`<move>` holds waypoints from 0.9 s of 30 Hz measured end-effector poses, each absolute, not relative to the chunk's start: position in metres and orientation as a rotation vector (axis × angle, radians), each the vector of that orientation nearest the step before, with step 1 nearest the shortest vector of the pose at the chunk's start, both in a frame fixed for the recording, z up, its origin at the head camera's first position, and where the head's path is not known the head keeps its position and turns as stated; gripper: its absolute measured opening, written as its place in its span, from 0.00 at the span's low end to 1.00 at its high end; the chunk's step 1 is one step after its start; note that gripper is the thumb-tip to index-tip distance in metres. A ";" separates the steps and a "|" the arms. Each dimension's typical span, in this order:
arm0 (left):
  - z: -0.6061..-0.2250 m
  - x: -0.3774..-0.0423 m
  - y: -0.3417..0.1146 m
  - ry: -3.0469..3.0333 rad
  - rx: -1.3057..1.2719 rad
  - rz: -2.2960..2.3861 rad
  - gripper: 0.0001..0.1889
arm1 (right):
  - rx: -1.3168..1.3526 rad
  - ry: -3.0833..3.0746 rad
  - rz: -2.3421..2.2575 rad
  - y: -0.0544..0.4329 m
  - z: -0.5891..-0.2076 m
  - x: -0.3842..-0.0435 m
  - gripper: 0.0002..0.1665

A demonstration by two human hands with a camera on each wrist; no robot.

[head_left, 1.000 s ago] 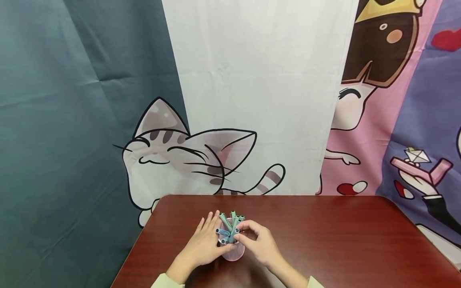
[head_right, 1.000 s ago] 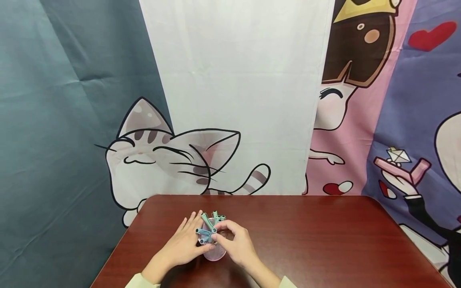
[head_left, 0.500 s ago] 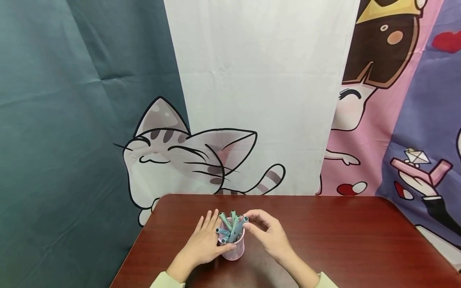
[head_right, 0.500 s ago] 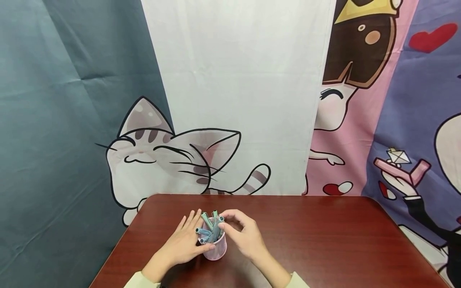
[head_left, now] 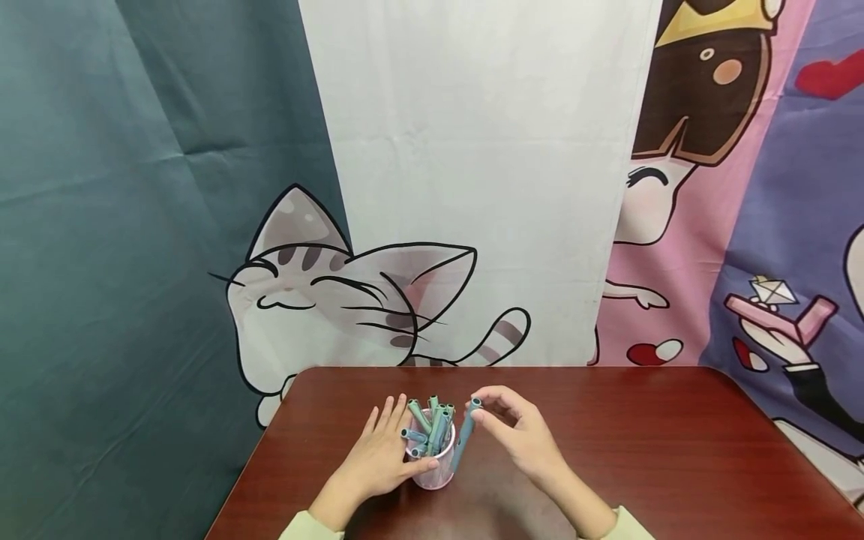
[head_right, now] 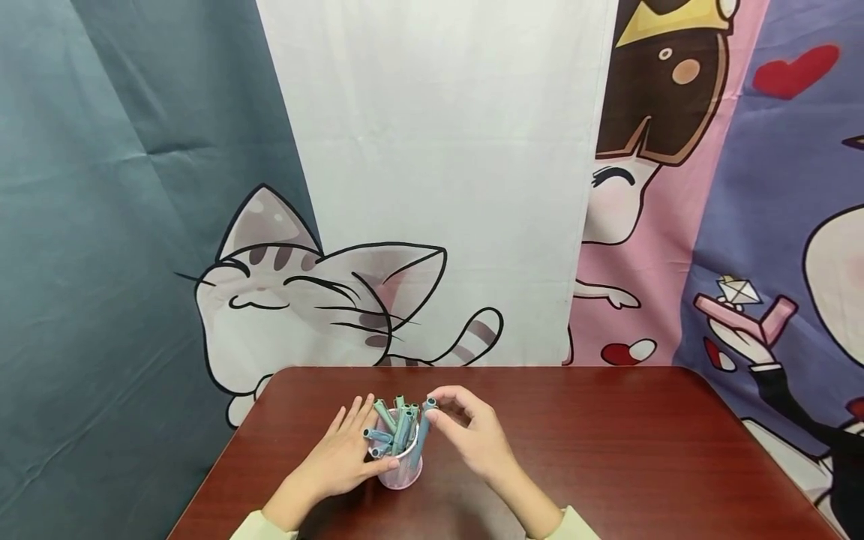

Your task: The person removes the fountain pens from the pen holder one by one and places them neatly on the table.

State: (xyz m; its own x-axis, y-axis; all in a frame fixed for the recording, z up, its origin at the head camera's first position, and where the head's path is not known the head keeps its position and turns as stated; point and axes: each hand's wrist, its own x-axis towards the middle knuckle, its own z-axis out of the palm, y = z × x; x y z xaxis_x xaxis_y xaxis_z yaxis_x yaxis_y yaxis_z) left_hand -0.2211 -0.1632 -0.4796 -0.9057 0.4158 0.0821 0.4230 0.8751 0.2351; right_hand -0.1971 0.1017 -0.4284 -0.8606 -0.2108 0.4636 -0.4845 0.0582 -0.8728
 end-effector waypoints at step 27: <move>-0.479 -0.219 -0.164 -2.986 -0.694 -0.410 0.56 | 0.400 -2.251 2.183 0.121 -0.462 -0.219 0.18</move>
State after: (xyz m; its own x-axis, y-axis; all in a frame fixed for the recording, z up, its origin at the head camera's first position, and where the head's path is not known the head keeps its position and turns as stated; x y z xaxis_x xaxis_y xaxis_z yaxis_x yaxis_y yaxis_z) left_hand -0.2186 -0.1641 -0.4788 -0.8982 0.4265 0.1065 0.4394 0.8642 0.2451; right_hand -0.2189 0.1208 -0.4622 -0.9679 -0.1933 0.1609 -0.1667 0.0143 -0.9859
